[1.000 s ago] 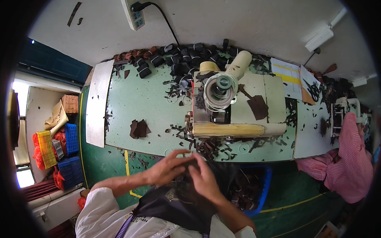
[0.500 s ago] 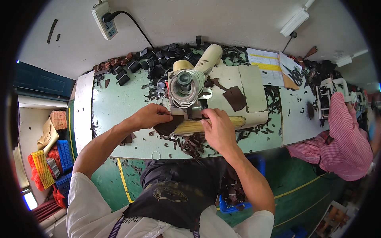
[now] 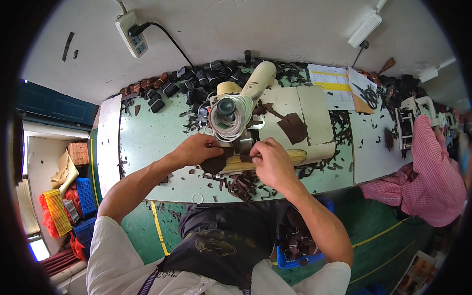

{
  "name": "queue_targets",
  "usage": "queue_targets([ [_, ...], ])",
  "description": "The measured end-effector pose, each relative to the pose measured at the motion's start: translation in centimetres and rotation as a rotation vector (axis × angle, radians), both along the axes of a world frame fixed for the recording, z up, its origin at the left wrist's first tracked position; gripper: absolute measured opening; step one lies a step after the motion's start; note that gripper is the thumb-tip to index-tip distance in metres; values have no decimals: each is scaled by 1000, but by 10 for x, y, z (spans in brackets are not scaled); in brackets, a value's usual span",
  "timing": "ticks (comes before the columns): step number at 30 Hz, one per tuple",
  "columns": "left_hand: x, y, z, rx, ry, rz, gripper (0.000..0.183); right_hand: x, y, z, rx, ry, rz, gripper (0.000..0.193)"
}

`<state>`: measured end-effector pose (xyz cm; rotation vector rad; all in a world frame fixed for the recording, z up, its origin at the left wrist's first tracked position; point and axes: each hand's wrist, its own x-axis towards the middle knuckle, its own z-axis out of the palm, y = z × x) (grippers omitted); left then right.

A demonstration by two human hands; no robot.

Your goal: The person thins the edges of leather pieces using an industrial skiving machine.

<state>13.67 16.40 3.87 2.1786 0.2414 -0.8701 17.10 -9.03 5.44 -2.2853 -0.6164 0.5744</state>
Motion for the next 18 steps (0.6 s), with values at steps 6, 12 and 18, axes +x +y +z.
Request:
queue_targets([
  [6,-7,3,-11,-397,-127,66,36,-2,14,-16,-40,-246,-44,17],
  [12,3,-3,6,-28,55,49,34,1,-3,-1,-13,5,-7,19],
  [18,-5,2,-4,-347,-58,70,35,-4,14,-13,-4,-204,-53,20],
])
